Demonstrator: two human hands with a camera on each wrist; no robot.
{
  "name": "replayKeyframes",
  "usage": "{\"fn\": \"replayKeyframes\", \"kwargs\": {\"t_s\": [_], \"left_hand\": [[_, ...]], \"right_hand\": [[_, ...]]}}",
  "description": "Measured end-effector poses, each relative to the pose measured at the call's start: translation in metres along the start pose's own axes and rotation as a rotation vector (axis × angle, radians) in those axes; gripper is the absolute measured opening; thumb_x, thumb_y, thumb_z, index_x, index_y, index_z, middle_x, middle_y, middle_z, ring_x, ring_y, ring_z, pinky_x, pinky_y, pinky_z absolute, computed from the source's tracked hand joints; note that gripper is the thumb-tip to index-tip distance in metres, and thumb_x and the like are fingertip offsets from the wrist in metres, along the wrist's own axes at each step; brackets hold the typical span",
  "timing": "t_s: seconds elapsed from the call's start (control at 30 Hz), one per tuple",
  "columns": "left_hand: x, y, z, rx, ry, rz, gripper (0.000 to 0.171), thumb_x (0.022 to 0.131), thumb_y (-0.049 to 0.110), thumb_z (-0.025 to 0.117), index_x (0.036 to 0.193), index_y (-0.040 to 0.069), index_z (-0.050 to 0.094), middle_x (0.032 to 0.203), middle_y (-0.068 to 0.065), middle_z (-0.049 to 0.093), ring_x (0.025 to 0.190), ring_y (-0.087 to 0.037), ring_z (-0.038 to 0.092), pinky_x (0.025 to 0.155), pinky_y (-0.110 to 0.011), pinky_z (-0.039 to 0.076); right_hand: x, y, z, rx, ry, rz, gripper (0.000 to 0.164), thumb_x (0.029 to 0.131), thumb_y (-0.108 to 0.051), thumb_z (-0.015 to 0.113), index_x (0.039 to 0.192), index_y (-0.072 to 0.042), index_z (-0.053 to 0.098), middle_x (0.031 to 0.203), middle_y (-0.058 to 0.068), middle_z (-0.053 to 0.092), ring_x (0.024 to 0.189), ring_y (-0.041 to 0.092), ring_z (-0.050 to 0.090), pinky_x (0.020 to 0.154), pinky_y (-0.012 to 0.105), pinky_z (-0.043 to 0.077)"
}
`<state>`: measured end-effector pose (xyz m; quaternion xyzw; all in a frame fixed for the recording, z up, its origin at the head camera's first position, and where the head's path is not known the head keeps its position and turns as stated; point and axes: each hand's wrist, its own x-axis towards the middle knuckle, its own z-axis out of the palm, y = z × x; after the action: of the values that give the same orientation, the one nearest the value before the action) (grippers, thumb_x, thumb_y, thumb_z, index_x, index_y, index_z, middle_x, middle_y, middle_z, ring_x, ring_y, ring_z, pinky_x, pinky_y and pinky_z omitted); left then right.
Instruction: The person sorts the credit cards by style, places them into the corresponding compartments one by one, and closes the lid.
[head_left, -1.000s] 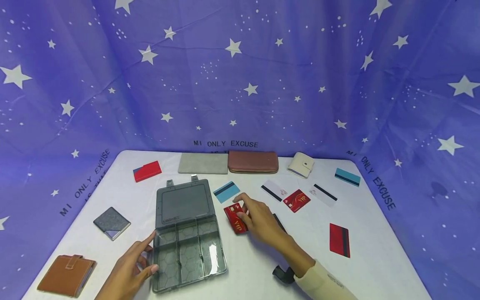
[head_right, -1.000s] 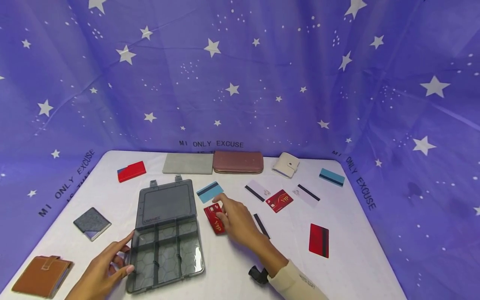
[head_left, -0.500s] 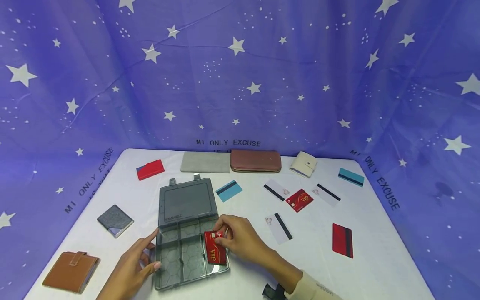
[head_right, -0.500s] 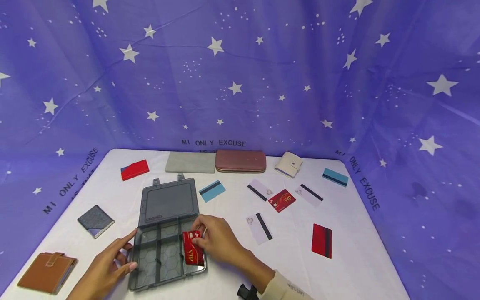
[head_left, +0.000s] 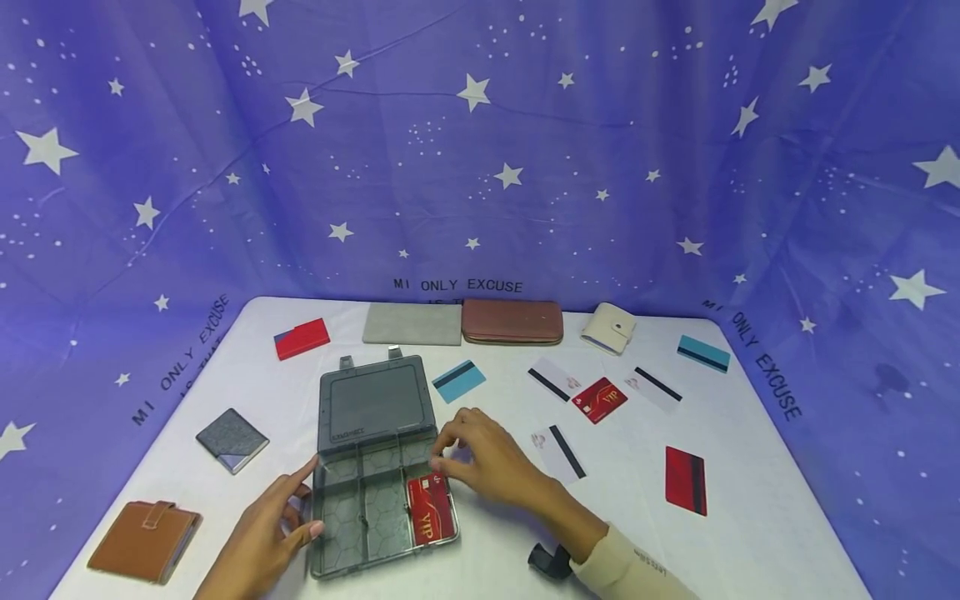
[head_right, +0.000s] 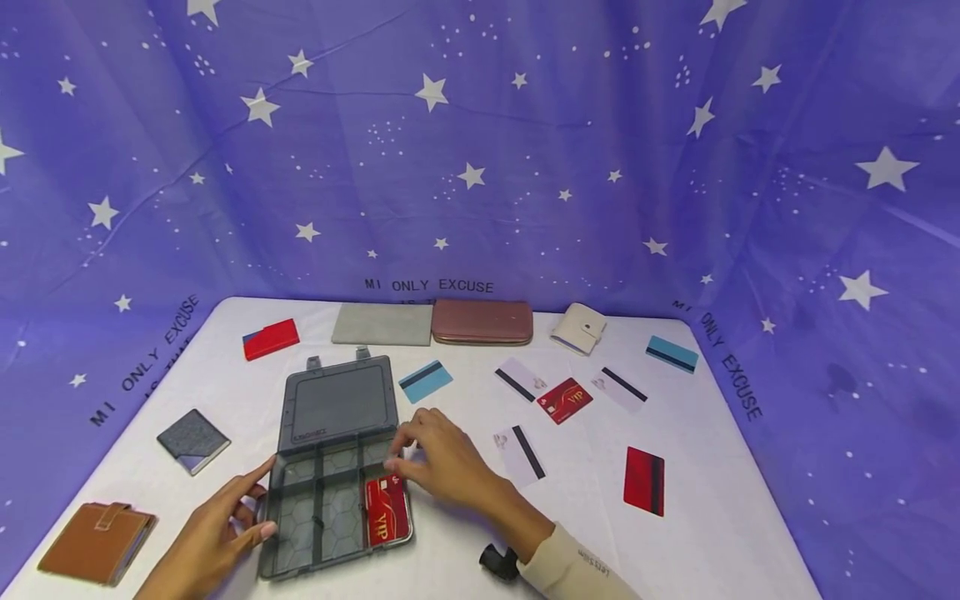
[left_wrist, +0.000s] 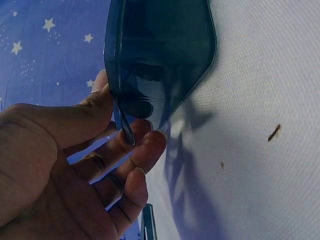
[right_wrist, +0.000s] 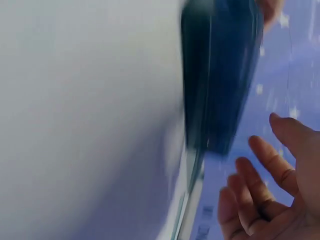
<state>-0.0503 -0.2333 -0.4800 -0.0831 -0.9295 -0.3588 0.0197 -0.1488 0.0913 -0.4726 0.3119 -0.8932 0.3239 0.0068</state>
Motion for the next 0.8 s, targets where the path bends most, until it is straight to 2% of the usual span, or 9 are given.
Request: {"fn": "replayKeyframes", "kwargs": {"t_s": [0.1, 0.2, 0.27, 0.4, 0.5, 0.6, 0.67, 0.8], "left_hand": [[0.000, -0.001, -0.001, -0.003, 0.000, -0.017, 0.084, 0.076, 0.005, 0.083, 0.150, 0.012, 0.044, 0.104, -0.004, 0.060, 0.069, 0.004, 0.051, 0.058, -0.021, 0.046], [0.000, -0.001, -0.001, -0.016, -0.014, -0.038, 0.084, 0.077, 0.006, 0.082, 0.151, 0.013, 0.043, 0.106, -0.005, 0.060, 0.070, 0.004, 0.051, 0.058, -0.021, 0.046], [0.001, -0.002, 0.000, -0.023, -0.022, -0.049, 0.084, 0.078, 0.006, 0.082, 0.151, 0.013, 0.042, 0.106, -0.006, 0.060, 0.070, 0.004, 0.051, 0.058, -0.021, 0.046], [0.002, -0.002, 0.000, -0.027, -0.022, -0.051, 0.084, 0.078, 0.007, 0.082, 0.151, 0.014, 0.043, 0.107, -0.005, 0.061, 0.070, 0.003, 0.051, 0.058, -0.021, 0.046], [0.002, -0.002, 0.001, -0.027, -0.012, -0.033, 0.083, 0.078, 0.007, 0.082, 0.151, 0.013, 0.043, 0.106, -0.006, 0.061, 0.069, 0.004, 0.051, 0.058, -0.021, 0.045], [0.001, -0.002, 0.002, -0.021, 0.000, -0.007, 0.083, 0.077, 0.006, 0.083, 0.150, 0.012, 0.044, 0.105, -0.007, 0.061, 0.069, 0.004, 0.051, 0.057, -0.021, 0.045], [0.001, -0.002, 0.002, -0.018, 0.001, -0.010, 0.083, 0.077, 0.006, 0.083, 0.150, 0.012, 0.044, 0.106, -0.007, 0.061, 0.069, 0.004, 0.051, 0.057, -0.021, 0.045], [0.002, 0.000, 0.000, -0.025, -0.022, -0.071, 0.083, 0.079, 0.008, 0.082, 0.151, 0.015, 0.043, 0.108, -0.006, 0.061, 0.069, 0.003, 0.051, 0.058, -0.021, 0.045]], "right_hand": [[0.011, 0.020, -0.013, 0.094, 0.041, 0.037, 0.021, 0.088, -0.034, 0.077, 0.102, -0.019, 0.071, 0.099, 0.001, 0.067, 0.093, 0.017, 0.059, 0.082, 0.033, 0.046], [0.020, 0.044, -0.028, 0.116, 0.103, 0.119, 0.027, 0.086, -0.028, 0.080, 0.107, -0.014, 0.070, 0.102, 0.006, 0.069, 0.092, 0.022, 0.062, 0.083, 0.038, 0.049], [0.023, 0.060, -0.039, 0.112, 0.148, 0.209, 0.030, 0.084, -0.027, 0.081, 0.109, -0.014, 0.070, 0.104, 0.009, 0.069, 0.093, 0.025, 0.062, 0.084, 0.041, 0.049], [0.025, 0.091, -0.063, 0.031, 0.195, 0.433, 0.042, 0.081, -0.031, 0.083, 0.117, -0.016, 0.067, 0.110, 0.011, 0.066, 0.104, 0.030, 0.057, 0.088, 0.045, 0.045], [0.022, 0.111, -0.079, -0.052, 0.196, 0.580, 0.053, 0.080, -0.034, 0.083, 0.125, -0.013, 0.062, 0.114, 0.014, 0.060, 0.112, 0.034, 0.050, 0.091, 0.048, 0.042], [0.017, 0.126, -0.088, -0.112, 0.181, 0.684, 0.062, 0.079, -0.036, 0.083, 0.129, -0.008, 0.058, 0.117, 0.018, 0.055, 0.115, 0.037, 0.047, 0.089, 0.050, 0.042], [0.013, 0.133, -0.091, -0.144, 0.158, 0.724, 0.064, 0.078, -0.038, 0.083, 0.129, -0.006, 0.058, 0.118, 0.019, 0.052, 0.116, 0.039, 0.046, 0.087, 0.051, 0.043], [0.010, 0.140, -0.090, -0.162, 0.131, 0.737, 0.058, 0.077, -0.039, 0.084, 0.120, -0.005, 0.063, 0.118, 0.019, 0.053, 0.111, 0.038, 0.050, 0.086, 0.049, 0.045]]}}
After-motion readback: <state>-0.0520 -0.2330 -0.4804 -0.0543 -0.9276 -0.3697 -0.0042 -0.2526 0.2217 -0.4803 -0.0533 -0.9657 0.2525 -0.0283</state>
